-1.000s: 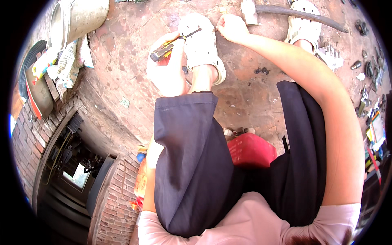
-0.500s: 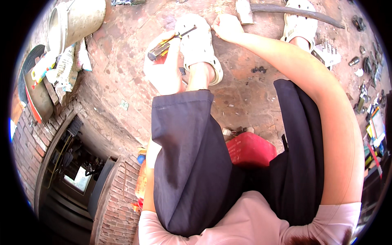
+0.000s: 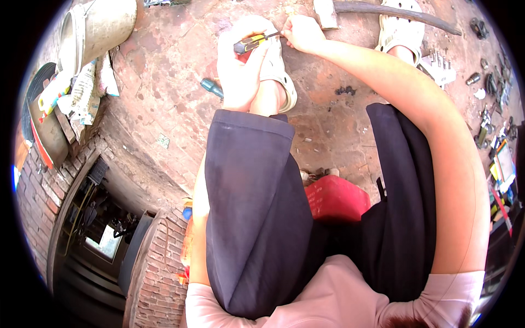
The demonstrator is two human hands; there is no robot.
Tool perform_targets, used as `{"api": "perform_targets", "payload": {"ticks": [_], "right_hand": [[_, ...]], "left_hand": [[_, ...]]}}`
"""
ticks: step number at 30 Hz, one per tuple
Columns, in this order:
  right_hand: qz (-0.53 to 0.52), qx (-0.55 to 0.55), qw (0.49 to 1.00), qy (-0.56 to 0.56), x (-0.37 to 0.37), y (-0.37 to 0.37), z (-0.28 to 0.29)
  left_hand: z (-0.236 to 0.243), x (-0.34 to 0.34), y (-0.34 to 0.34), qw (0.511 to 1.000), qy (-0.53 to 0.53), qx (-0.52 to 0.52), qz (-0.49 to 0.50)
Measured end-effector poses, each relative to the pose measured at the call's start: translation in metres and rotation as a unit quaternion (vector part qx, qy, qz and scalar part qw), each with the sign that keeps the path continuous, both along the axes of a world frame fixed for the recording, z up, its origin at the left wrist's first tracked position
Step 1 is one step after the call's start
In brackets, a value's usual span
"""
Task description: The person sits on the ground and uses a hammer and a small tool to repeatedly strike and adjust a small mechanical component. The person holds the component in one hand and strikes it with the hammer in the other, occasionally repositioning the tool.
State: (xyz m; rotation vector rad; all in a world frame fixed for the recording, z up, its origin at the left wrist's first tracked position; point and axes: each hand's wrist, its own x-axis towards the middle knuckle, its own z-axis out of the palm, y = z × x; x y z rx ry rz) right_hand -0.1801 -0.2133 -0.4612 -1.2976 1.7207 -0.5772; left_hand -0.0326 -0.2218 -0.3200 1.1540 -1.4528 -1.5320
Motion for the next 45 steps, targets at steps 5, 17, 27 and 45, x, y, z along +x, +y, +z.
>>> {"api": "perform_targets", "payload": {"ticks": [5, 17, 27, 45], "right_hand": [[0.001, 0.005, 1.0, 0.01, -0.002, 0.0, 0.004], [-0.004, -0.016, 1.0, -0.006, -0.005, 0.003, -0.006], [-0.008, -0.029, 1.0, 0.005, -0.003, 0.004, 0.0], [0.001, -0.041, 0.999, 0.015, -0.005, 0.005, 0.0]], "left_hand": [[-0.021, 0.003, -0.005, 0.996, -0.082, -0.037, -0.028], [-0.03, 0.0, -0.014, 0.977, -0.164, -0.109, -0.084], [-0.026, 0.004, -0.022, 0.93, -0.258, -0.216, -0.15], [-0.027, 0.001, -0.022, 0.94, -0.241, -0.191, -0.15]]}}
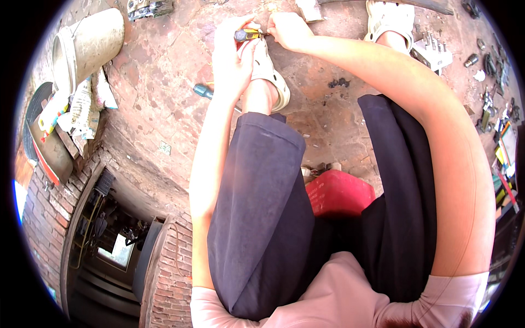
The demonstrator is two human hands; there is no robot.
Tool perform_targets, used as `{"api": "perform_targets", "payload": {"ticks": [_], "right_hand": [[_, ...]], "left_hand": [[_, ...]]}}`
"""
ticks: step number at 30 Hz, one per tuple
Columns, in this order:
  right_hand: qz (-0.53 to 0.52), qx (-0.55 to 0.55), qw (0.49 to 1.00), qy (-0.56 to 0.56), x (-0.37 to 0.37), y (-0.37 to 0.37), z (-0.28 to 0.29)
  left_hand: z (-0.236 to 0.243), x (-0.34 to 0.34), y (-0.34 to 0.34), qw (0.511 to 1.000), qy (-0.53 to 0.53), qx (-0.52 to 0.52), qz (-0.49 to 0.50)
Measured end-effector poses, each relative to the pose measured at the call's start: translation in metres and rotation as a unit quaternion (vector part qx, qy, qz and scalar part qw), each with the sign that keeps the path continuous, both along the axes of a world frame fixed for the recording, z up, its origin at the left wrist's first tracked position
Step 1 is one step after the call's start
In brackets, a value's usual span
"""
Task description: The person sits on the ground and uses a hammer and a small tool to repeatedly strike and adjust a small mechanical component. The person holds the component in one hand and strikes it with the hammer in the other, occasionally repositioning the tool.
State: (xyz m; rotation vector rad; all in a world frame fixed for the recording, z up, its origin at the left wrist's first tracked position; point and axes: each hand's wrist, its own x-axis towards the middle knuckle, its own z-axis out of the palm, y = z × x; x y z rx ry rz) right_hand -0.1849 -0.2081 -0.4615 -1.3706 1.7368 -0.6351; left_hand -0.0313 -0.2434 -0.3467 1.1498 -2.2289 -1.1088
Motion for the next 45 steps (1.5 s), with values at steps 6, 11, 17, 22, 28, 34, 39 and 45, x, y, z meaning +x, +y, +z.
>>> {"api": "perform_targets", "payload": {"ticks": [6, 11, 17, 22, 28, 34, 39, 45], "right_hand": [[-0.007, 0.001, 1.0, -0.004, -0.001, 0.001, 0.003], [-0.002, -0.006, 1.0, 0.012, 0.001, 0.001, 0.003], [-0.005, 0.001, 1.0, 0.019, 0.002, 0.002, 0.001], [-0.013, -0.006, 1.0, 0.024, 0.004, 0.001, -0.005], [-0.009, -0.044, 0.998, 0.051, 0.005, 0.0, -0.018], [0.01, 0.045, 0.998, 0.049, 0.005, -0.008, 0.0], [-0.01, 0.109, 0.994, 0.012, 0.005, -0.009, 0.003], [-0.012, 0.131, 0.988, 0.084, 0.013, -0.011, 0.007]], "left_hand": [[0.001, 0.001, -0.001, 1.0, -0.007, 0.01, 0.005], [-0.001, 0.003, -0.002, 1.0, 0.003, 0.015, 0.001], [-0.002, 0.003, -0.003, 1.0, -0.009, -0.01, -0.025], [-0.001, 0.002, -0.006, 0.999, -0.02, -0.025, -0.04], [0.001, -0.001, -0.008, 1.0, -0.012, 0.004, -0.029], [0.009, -0.004, -0.006, 0.998, -0.037, -0.027, -0.044], [0.007, -0.007, -0.004, 0.998, -0.033, -0.038, -0.049], [0.008, -0.008, -0.003, 0.998, -0.037, -0.027, -0.034]]}}
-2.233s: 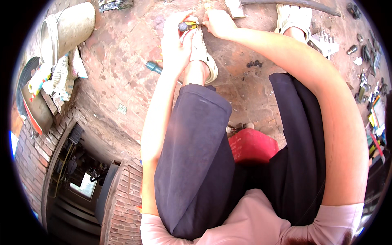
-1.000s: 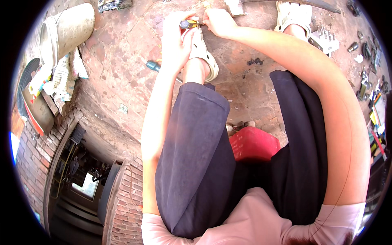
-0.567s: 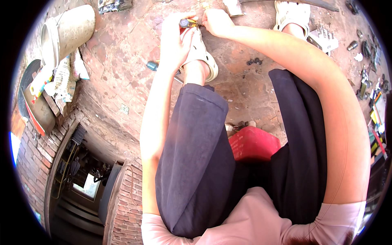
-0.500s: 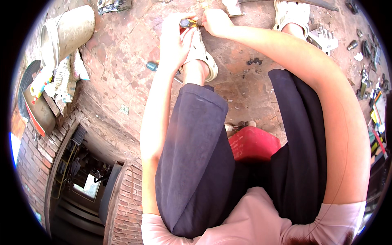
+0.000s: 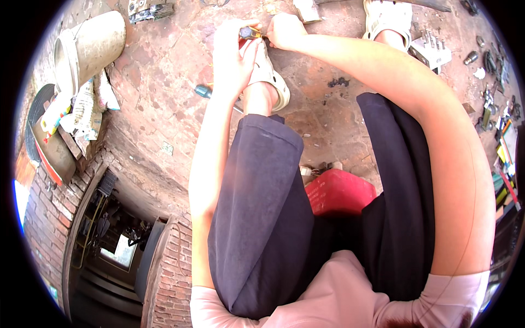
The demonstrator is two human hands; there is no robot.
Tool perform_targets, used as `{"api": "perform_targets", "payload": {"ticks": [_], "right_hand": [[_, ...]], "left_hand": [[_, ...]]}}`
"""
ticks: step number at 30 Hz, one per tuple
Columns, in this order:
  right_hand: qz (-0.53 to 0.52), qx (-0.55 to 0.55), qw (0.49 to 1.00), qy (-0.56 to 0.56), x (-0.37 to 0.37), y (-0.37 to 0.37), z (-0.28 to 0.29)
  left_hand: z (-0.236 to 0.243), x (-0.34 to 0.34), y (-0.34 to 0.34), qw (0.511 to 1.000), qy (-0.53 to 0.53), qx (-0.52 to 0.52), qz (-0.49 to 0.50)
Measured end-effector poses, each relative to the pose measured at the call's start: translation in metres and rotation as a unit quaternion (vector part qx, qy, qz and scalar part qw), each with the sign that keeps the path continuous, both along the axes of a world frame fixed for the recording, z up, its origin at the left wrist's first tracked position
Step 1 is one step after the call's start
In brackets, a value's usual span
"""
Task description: The person sits on the ground and uses a hammer and a small tool to repeatedly strike and adjust a small mechanical component. The person holds the component in one hand and strikes it with the hammer in the other, occasionally repositioning the tool.
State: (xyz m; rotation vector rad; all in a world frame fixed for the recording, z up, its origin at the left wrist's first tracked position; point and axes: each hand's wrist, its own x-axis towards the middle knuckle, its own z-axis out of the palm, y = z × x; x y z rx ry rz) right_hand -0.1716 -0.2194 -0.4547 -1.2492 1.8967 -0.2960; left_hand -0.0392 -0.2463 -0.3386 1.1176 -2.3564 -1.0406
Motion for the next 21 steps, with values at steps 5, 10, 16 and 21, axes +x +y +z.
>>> {"api": "perform_targets", "payload": {"ticks": [5, 10, 16, 21], "right_hand": [[-0.011, 0.019, 0.999, -0.038, -0.0005, 0.0038, -0.0052], [0.0, 0.013, 1.0, -0.025, 0.0026, 0.0029, -0.0015], [0.0, 0.016, 1.0, -0.022, -0.0006, 0.0029, -0.0017], [0.025, 0.015, 0.999, -0.022, -0.0046, 0.0029, -0.0029]], "left_hand": [[-0.0024, 0.0, -0.0002, 1.0, -0.001, -0.011, -0.002], [-0.0076, 0.004, -0.0005, 0.999, 0.02, 0.029, 0.026], [-0.0068, 0.0033, 0.0008, 0.999, 0.038, 0.035, 0.005], [-0.0066, 0.0055, 0.009, 0.998, 0.04, 0.041, 0.033]]}}
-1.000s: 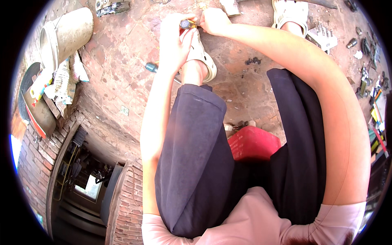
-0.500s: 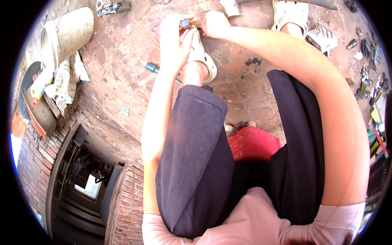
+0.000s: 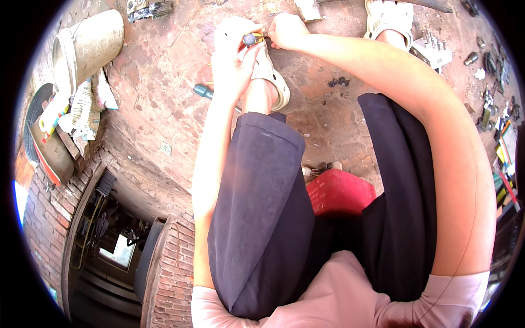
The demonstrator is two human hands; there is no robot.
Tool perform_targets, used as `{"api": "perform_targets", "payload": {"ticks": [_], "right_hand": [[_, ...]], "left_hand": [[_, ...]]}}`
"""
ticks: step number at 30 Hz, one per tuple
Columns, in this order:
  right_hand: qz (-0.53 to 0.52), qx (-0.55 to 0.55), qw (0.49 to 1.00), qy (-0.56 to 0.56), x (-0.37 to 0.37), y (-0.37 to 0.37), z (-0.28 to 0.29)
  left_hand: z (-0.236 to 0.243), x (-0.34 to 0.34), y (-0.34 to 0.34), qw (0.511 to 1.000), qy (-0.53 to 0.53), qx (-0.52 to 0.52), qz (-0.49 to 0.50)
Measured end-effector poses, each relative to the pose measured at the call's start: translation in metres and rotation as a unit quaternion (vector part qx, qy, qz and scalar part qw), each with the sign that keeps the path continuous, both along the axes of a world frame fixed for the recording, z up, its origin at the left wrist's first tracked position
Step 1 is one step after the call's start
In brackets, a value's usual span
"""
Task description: The person sits on the ground and uses a hammer and a small tool to repeatedly strike and adjust a small mechanical component. The person holds the component in one hand and strikes it with the hammer in the other, occasionally repositioning the tool.
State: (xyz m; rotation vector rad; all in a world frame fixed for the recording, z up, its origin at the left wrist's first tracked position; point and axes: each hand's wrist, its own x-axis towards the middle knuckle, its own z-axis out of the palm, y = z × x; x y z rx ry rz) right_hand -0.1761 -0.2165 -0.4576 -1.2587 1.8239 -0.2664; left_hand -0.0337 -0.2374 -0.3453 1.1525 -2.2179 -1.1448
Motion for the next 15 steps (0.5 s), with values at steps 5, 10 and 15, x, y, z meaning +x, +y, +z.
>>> {"api": "perform_targets", "payload": {"ticks": [5, 10, 15], "right_hand": [[0.04, -0.025, 0.999, -0.02, -0.002, 0.001, 0.022], [0.134, -0.21, 0.968, -0.025, -0.044, 0.015, 0.041], [0.082, -0.215, 0.973, 0.015, -0.111, 0.002, 0.11]], "left_hand": [[0.004, 0.02, 0.004, 0.998, -0.063, 0.017, 0.019], [0.008, 0.024, 0.006, 0.998, -0.05, 0.014, -0.024], [0.011, 0.031, 0.011, 0.997, -0.055, -0.004, -0.053]]}}
